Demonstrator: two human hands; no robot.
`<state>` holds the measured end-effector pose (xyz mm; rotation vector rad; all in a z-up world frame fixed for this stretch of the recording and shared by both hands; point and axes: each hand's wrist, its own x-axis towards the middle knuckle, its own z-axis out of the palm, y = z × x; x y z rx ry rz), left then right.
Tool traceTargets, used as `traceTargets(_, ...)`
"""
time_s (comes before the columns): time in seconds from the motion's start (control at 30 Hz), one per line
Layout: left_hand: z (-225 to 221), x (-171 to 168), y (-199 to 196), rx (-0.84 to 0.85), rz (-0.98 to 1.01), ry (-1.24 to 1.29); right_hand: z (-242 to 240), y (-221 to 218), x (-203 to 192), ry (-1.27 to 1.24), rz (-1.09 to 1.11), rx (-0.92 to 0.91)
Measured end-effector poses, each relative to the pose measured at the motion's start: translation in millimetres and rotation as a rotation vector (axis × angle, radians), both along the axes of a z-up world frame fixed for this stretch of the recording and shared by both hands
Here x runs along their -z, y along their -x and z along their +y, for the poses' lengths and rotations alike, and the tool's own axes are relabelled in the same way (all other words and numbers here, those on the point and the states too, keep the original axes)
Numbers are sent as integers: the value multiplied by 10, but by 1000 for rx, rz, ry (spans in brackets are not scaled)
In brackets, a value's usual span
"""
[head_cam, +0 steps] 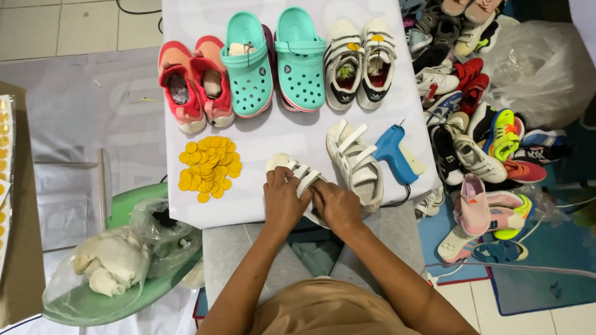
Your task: Decorating white sneakers by gluing small yellow circular pieces onto them using a hot glue gun.
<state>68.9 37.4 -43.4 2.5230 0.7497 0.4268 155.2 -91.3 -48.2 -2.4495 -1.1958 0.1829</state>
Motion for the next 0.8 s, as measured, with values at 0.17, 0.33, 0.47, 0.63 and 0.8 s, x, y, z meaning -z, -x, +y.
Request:
traceTargets(0.17,74,51,8,-7,93,239,-24,-24,145,8,-7,-5)
traceTargets(0.33,84,33,8,-1,128,274,-20,-9,107,19,-30,-1)
traceTargets(0.47,85,18,6,16,145,287,-22,-4,106,11,-43,0)
traceTargets(0.63,131,60,26,31,140,314,-17,-3,86,7,-41,2)
traceTargets(0.8,227,143,44,66,125,406,-20,4,54,-6,-49,6)
